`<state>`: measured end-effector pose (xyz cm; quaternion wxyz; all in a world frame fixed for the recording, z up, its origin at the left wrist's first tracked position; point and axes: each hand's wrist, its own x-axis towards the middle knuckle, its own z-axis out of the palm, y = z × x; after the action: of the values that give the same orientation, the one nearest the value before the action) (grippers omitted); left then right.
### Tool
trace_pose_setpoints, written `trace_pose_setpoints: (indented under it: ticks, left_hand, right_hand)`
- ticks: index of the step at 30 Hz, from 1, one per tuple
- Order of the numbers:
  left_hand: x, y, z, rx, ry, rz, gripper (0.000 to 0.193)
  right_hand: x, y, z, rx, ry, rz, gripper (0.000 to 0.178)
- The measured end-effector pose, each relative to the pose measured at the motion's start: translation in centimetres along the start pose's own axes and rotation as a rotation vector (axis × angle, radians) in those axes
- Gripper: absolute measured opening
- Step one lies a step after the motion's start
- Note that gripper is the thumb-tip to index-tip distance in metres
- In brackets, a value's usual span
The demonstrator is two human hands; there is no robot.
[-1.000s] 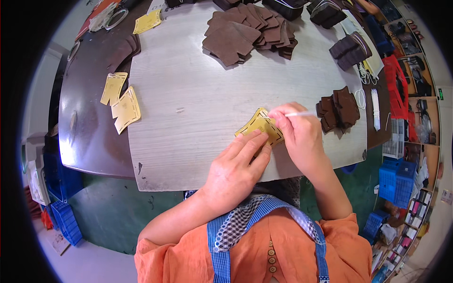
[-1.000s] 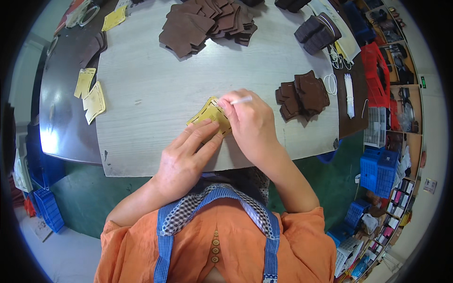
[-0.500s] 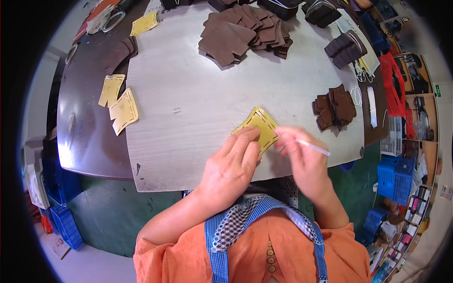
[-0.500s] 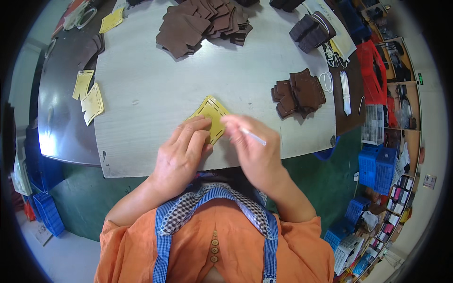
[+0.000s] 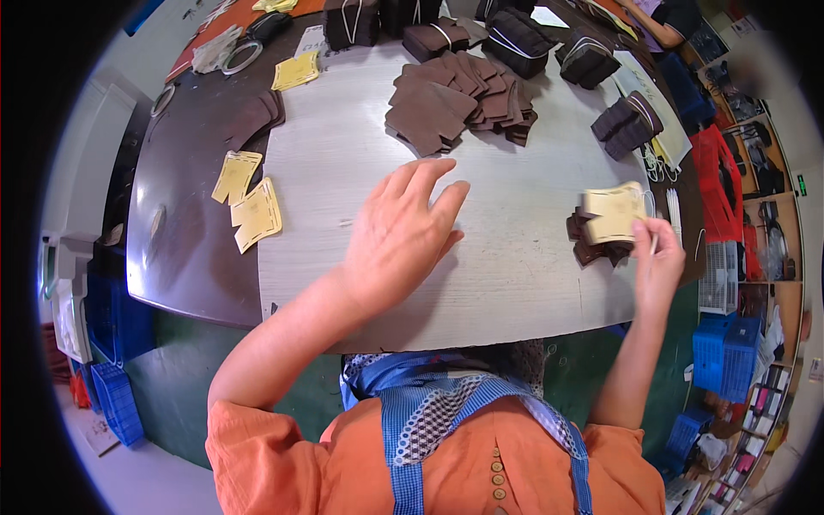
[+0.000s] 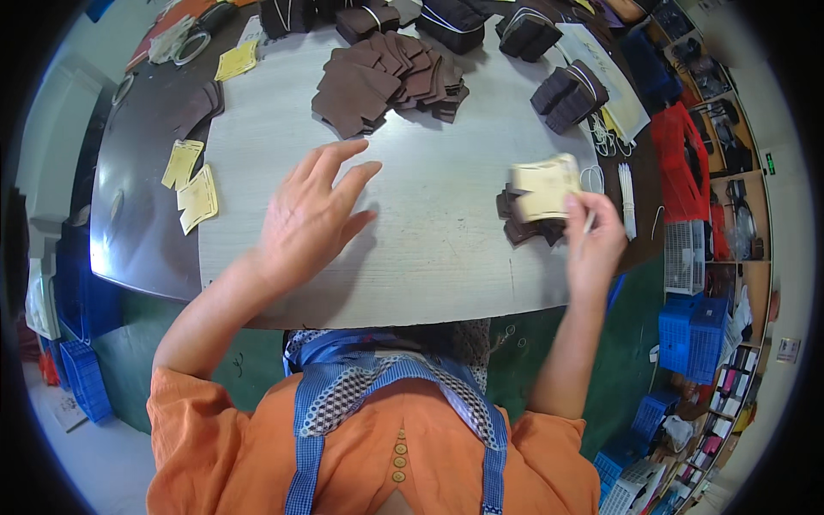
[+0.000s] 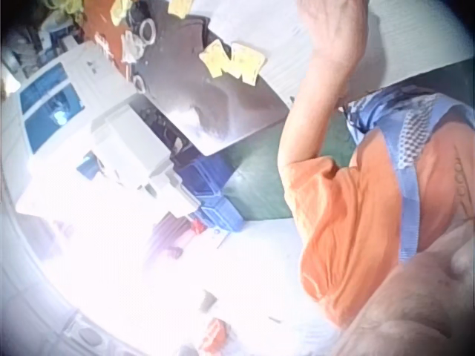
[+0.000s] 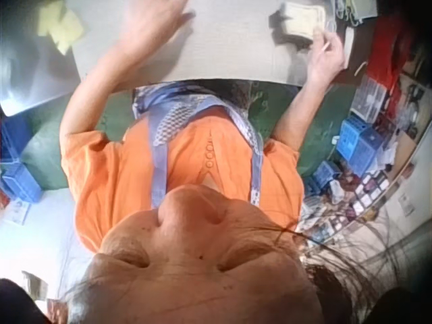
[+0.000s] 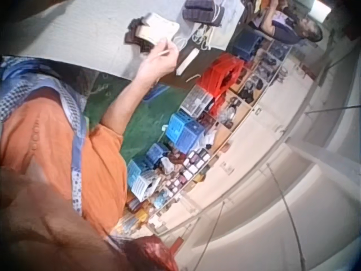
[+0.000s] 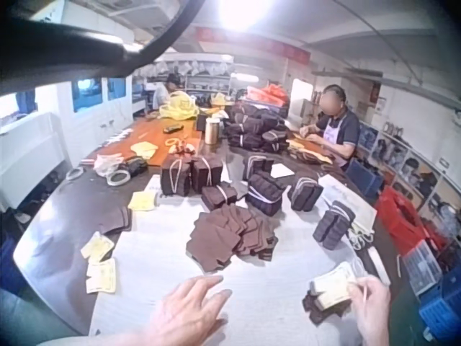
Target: Apply adhesive to shoe components and stack them together as part of the manufacturing process.
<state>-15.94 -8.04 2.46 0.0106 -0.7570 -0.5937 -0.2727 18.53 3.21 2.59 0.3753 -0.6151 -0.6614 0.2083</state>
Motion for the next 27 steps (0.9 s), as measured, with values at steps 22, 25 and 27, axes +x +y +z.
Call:
trace_pose_setpoints:
  ticks: [22,25,27]
  left_hand:
    - [-6.7,1.4,-1.1,-0.153,0.168,-0.195,0.053]
    - [-6.2,2.9,-0.6,-0.258,0.176,-0.157,0.039]
    - [-6.4,3.4,-0.4,-0.282,0.164,-0.163,0.031]
  right_hand:
    - [-6.9,-10.4,9.0,0.921,-0.988,0.278,0.094]
    - [-7.6,-10.3,8.9,0.943,-1.027,0.262,0.093]
    - [-8.1,-10.3,9.0,0.944,-1.046,0.249,0.094]
